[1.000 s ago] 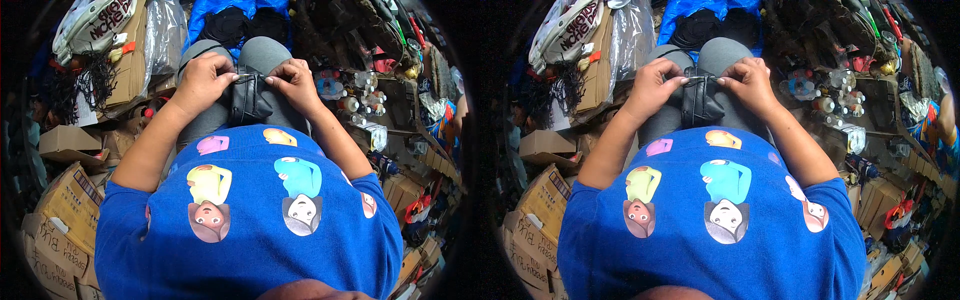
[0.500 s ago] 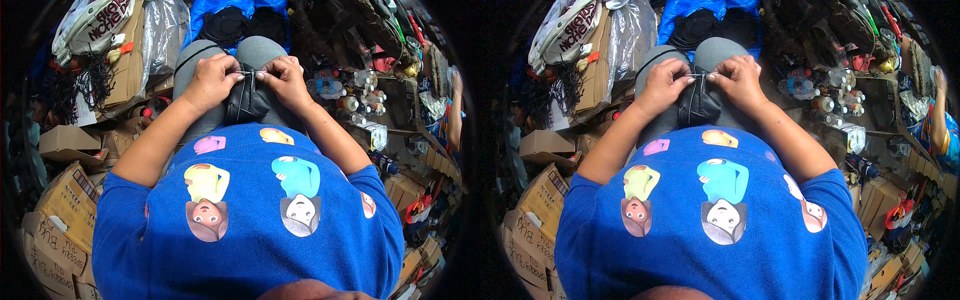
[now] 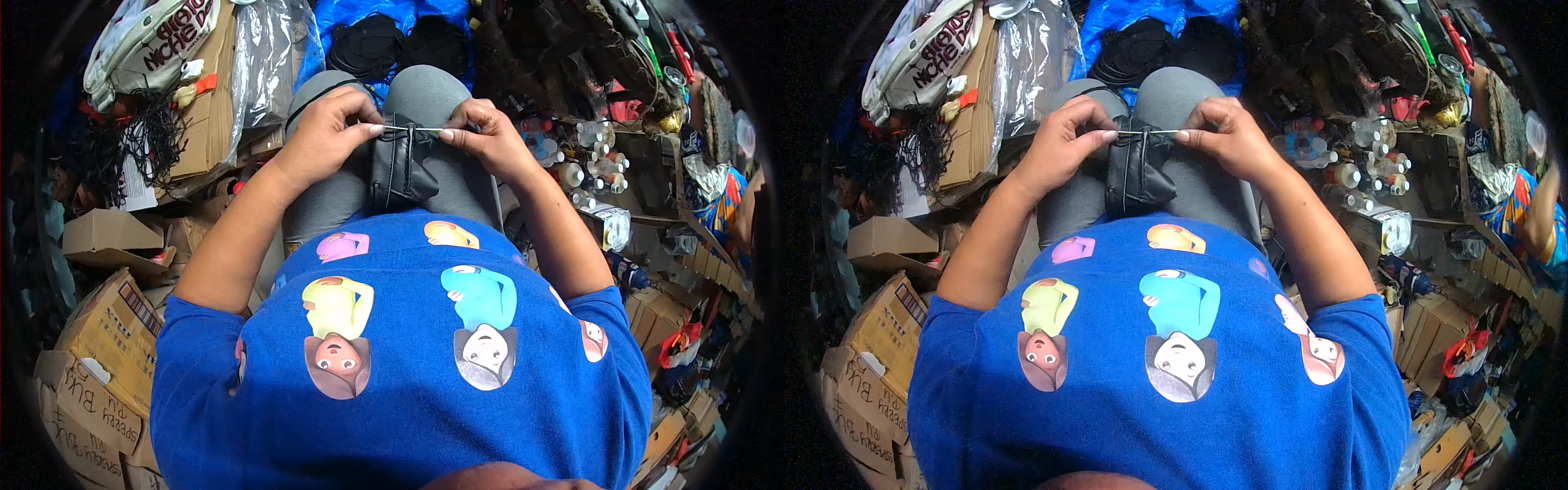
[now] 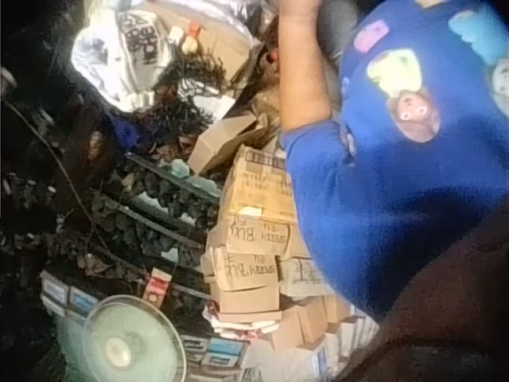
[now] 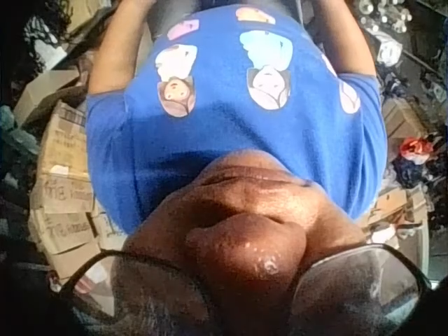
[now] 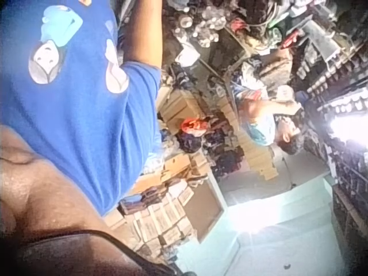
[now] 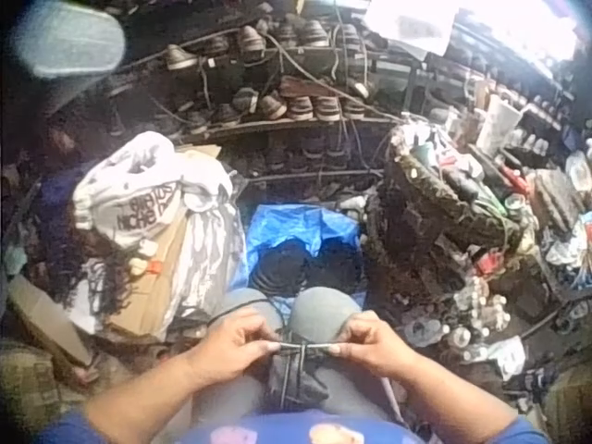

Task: The recorder is lacing and assembly a black shoe in a workshop setting.

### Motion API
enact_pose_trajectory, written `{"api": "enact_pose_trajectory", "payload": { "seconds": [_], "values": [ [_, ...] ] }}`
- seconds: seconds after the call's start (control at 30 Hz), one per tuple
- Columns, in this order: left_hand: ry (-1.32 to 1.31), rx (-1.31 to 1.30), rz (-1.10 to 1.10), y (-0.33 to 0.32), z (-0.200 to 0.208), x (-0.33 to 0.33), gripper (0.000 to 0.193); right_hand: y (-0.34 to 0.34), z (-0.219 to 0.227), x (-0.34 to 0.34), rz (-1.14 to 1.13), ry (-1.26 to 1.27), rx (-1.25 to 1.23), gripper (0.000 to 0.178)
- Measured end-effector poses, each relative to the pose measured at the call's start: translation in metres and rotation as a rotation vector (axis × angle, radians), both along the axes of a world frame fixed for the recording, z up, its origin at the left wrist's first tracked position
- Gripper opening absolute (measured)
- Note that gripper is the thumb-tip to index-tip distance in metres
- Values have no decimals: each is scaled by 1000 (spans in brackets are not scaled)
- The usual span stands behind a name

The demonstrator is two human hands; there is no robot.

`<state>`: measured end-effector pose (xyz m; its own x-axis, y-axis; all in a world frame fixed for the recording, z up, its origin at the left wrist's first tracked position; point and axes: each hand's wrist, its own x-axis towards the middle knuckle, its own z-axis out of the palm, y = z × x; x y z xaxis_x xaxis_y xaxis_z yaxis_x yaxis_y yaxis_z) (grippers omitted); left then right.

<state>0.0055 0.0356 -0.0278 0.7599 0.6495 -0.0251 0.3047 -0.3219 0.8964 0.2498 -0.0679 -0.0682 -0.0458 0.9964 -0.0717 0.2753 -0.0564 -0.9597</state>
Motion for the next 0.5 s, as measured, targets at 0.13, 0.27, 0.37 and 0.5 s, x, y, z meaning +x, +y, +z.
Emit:
{"api": "enact_pose_trajectory", "payload": {
  "seconds": [0.13,0.27,0.37,0.5],
  "values": [
    [289,561,-226,-10,25,10,12,5,35,-11,182,-599,258,14],
    [575,864,-420,-14,39,26,10,17,47,-23,367,-924,270,9],
    [607,912,-482,-11,37,24,13,19,44,-23,382,-935,275,7],
    [437,852,-512,-2,30,13,16,14,41,-18,384,-882,301,7]
  ]
}}
